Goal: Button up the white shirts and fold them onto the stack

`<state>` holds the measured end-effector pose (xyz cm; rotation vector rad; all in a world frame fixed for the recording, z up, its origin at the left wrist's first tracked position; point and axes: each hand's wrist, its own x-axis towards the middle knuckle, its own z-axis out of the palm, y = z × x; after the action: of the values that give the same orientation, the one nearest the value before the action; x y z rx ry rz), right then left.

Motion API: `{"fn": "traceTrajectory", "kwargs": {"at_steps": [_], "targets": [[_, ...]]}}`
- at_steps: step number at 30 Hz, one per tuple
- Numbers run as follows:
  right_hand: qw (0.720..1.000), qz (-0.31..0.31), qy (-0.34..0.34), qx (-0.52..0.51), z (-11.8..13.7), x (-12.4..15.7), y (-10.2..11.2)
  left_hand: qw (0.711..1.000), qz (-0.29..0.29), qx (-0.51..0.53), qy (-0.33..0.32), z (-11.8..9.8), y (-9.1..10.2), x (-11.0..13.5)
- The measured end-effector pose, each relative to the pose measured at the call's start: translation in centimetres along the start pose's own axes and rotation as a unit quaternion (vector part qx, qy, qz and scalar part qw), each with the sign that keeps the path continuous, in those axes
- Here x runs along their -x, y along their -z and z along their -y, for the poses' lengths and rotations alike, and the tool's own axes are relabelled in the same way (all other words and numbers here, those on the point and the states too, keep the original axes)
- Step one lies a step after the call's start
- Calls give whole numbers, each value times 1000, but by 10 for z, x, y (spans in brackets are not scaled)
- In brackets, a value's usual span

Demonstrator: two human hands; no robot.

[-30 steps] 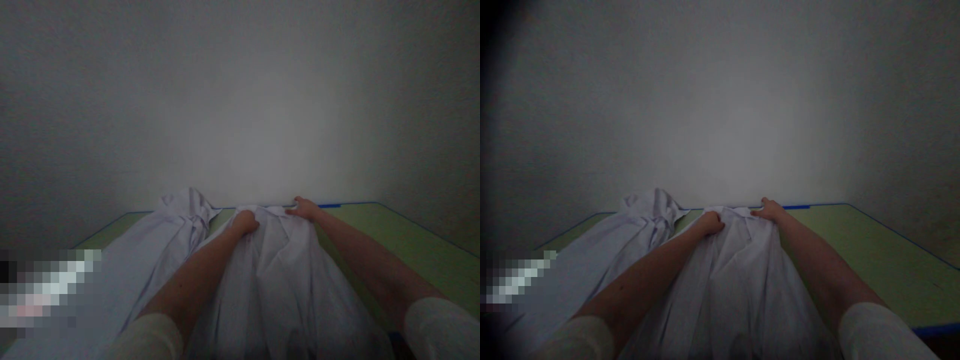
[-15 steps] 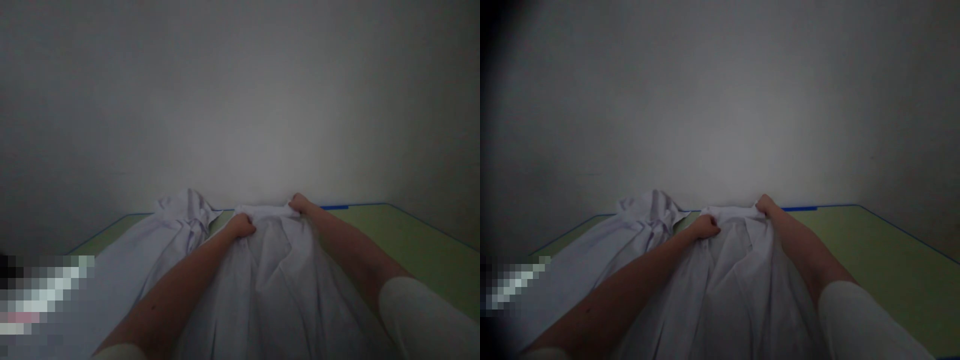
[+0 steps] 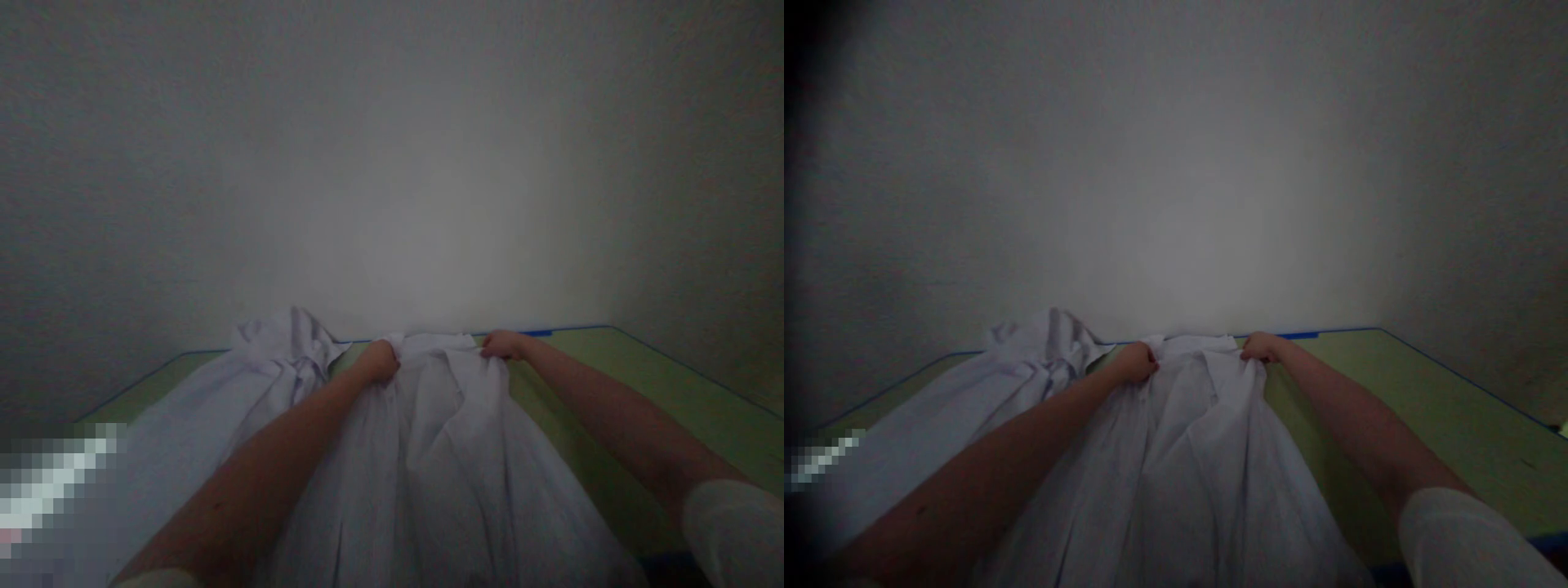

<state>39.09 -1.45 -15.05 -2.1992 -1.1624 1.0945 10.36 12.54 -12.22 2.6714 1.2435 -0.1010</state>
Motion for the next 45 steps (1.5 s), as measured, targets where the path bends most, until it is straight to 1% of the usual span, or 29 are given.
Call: {"fn": "traceTrajectory", "kwargs": {"at_steps": [4,6,9,12,14,16,18,19,21,23,26,28,30,31,35,38,39,40,41,43,45], "targets": [[996,18,-8,-93,19,7,0,998,-26,45,20,5,11,-4],[991,8,-1,-133,28,10,0,996,-39,78,31,8,14,-5],[981,-54,19,-186,46,12,1,987,-55,142,55,12,15,-4],[967,-135,53,-210,75,14,-4,970,-69,218,79,14,11,2],[956,-179,81,-219,97,16,-15,956,-77,271,88,13,7,8],[945,-200,121,-227,116,20,-34,938,-86,325,91,10,2,15],[938,-193,158,-242,129,23,-60,918,-93,376,88,7,-3,22],[937,-185,164,-246,131,23,-73,908,-96,400,85,6,-5,25],[943,-177,148,-239,129,24,-97,888,-99,443,77,5,-11,29],[952,-187,114,-215,120,23,-113,869,-100,480,69,6,-18,31],[960,-208,100,-157,101,21,-121,846,-96,522,51,10,-26,29],[970,-198,110,-93,91,20,-121,835,-89,541,37,13,-30,25],[979,-161,120,-41,84,20,-119,828,-80,554,26,14,-34,21],[983,-138,119,-34,82,21,-118,826,-76,558,23,14,-35,20],[991,-34,99,-88,77,25,-110,822,-67,565,14,12,-39,16],[987,54,107,-104,75,28,-103,821,-66,568,15,12,-39,16],[987,66,113,-98,75,28,-101,820,-66,568,19,11,-39,17],[987,60,117,-90,76,28,-100,820,-66,569,23,11,-38,17],[989,30,121,-84,77,27,-100,819,-65,570,28,9,-38,18],[987,-70,120,-77,83,24,-103,816,-61,574,37,7,-36,20],[976,-168,115,-80,89,21,-108,813,-54,578,43,3,-34,21]]}}
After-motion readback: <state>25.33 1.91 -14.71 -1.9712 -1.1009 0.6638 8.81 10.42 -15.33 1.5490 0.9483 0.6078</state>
